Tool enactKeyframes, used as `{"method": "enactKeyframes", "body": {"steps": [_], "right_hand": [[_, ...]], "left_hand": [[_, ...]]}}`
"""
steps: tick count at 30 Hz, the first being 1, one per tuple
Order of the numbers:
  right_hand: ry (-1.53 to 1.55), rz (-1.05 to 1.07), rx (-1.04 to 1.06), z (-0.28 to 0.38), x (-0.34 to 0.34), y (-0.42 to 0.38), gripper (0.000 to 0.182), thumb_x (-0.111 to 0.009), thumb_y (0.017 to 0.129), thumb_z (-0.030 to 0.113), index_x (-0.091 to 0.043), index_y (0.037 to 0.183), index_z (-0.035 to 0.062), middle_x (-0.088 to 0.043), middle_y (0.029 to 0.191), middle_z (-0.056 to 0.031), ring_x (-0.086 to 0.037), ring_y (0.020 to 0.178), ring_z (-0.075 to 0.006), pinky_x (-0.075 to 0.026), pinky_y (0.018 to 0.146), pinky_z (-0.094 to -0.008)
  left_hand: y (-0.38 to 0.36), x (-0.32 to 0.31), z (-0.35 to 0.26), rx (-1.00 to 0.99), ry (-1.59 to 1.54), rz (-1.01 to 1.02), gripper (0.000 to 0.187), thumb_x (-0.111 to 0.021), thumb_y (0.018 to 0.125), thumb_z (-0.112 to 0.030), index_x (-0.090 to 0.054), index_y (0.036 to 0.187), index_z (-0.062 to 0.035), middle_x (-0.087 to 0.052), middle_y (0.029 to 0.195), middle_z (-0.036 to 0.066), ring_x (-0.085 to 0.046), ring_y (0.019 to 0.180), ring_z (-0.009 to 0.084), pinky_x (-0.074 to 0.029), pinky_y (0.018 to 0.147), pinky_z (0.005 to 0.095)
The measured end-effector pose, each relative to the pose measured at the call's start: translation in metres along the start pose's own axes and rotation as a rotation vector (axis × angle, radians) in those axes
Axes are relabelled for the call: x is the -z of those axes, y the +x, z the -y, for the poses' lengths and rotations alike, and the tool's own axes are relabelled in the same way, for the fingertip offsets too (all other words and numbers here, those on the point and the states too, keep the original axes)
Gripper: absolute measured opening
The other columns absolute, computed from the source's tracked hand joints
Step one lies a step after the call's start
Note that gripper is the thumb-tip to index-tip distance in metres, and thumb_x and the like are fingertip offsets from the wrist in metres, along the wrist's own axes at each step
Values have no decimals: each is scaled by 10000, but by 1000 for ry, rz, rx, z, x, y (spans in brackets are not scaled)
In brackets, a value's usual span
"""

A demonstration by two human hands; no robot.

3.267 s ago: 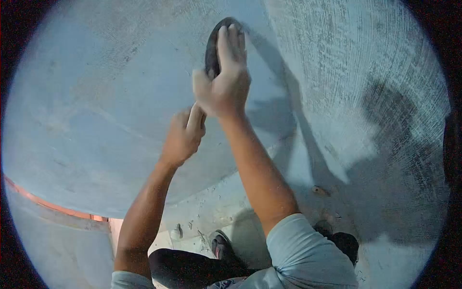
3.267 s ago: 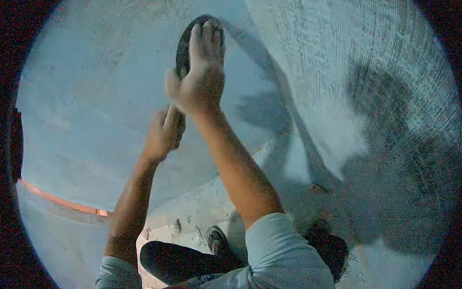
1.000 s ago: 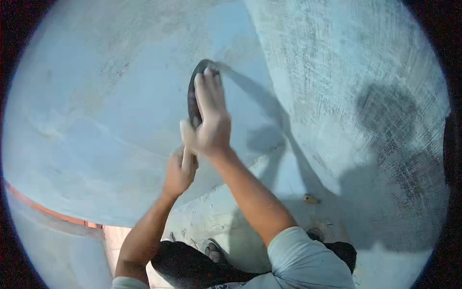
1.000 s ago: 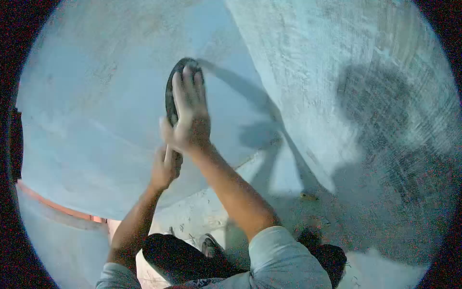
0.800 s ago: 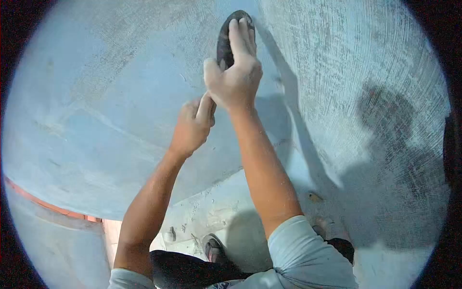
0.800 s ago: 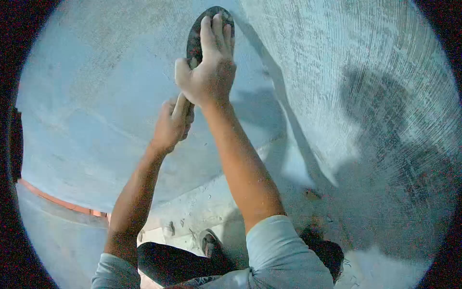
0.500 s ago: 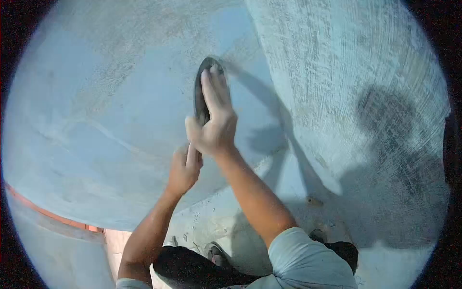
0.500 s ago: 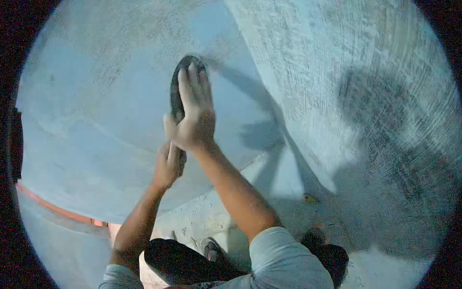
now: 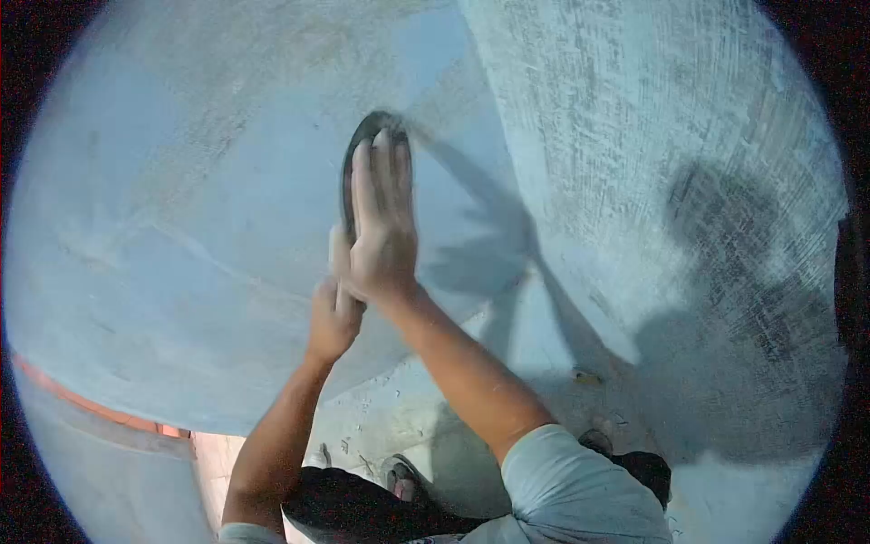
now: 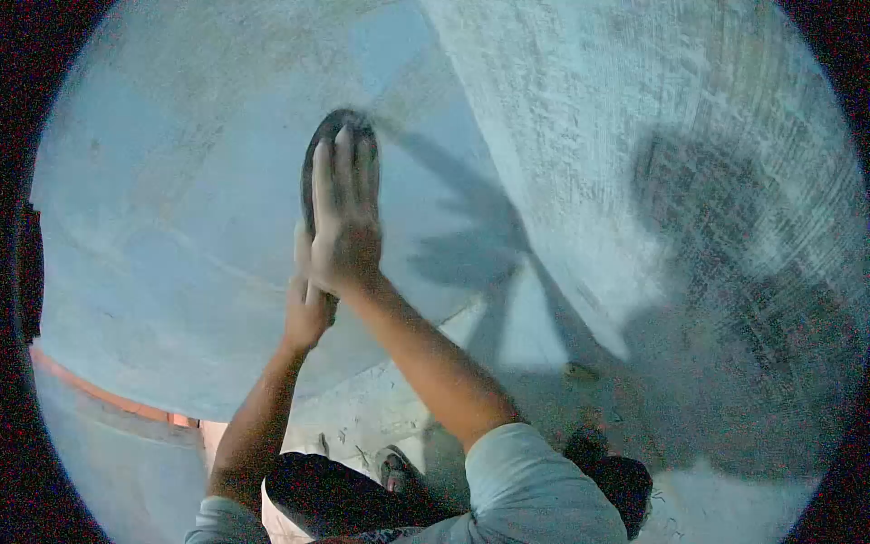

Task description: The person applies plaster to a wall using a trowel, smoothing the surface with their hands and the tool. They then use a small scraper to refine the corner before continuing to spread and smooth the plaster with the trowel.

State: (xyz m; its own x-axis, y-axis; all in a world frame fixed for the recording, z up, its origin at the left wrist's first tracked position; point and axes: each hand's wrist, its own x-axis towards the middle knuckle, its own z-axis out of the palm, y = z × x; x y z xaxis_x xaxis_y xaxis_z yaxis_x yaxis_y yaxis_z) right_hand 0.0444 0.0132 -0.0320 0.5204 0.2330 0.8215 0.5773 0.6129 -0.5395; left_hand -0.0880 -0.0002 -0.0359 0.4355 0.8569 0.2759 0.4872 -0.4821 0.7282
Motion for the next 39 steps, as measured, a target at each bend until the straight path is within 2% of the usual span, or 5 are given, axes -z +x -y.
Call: {"method": "enactKeyframes", "body": {"steps": [4, 15, 19, 29, 39], "right_hand": [[-70, -229, 71, -32, 20, 96, 675, -595, 846, 112, -500, 1480, -97, -475, 1525, -365, -451, 1434, -519, -376, 1203, -515], [49, 33, -39, 4, 11, 6, 810, -542, 772, 69, -394, 1547, -114, -342, 1593, -403, -285, 1485, -621, -262, 1234, -635], [-64, -252, 39, -30, 18, 97, 708, -562, 830, 84, -459, 1500, -121, -459, 1534, -374, -395, 1461, -550, -341, 1221, -537], [83, -30, -29, 4, 5, 1, 806, -533, 752, 78, -426, 1527, -116, -367, 1563, -426, -294, 1472, -636, -267, 1237, -635], [-198, -231, 104, -33, 16, 86, 724, -600, 812, 149, -497, 1492, -78, -474, 1514, -380, -420, 1407, -601, -327, 1216, -591]], "left_hand": [[60, -13, -80, -18, 94, 40, 508, -425, 1095, -360, -518, 764, 15, -490, 607, 86, -475, 561, 190, -419, 560, 397], [-23, 12, -14, 77, 191, -2, 526, -386, 1117, -368, -557, 790, 7, -547, 624, 92, -523, 587, 199, -438, 581, 394], [61, -2, -82, -90, 240, 40, 534, -409, 1108, -387, -549, 802, 28, -536, 627, 118, -515, 598, 234, -444, 614, 418], [-33, 6, -17, 107, 132, -35, 509, -365, 1133, -313, -557, 802, 22, -539, 621, 83, -514, 589, 166, -431, 562, 388], [56, -20, -62, 35, 73, 36, 494, -401, 1101, -288, -562, 761, 33, -556, 595, 157, -551, 537, 250, -432, 559, 443]]}}
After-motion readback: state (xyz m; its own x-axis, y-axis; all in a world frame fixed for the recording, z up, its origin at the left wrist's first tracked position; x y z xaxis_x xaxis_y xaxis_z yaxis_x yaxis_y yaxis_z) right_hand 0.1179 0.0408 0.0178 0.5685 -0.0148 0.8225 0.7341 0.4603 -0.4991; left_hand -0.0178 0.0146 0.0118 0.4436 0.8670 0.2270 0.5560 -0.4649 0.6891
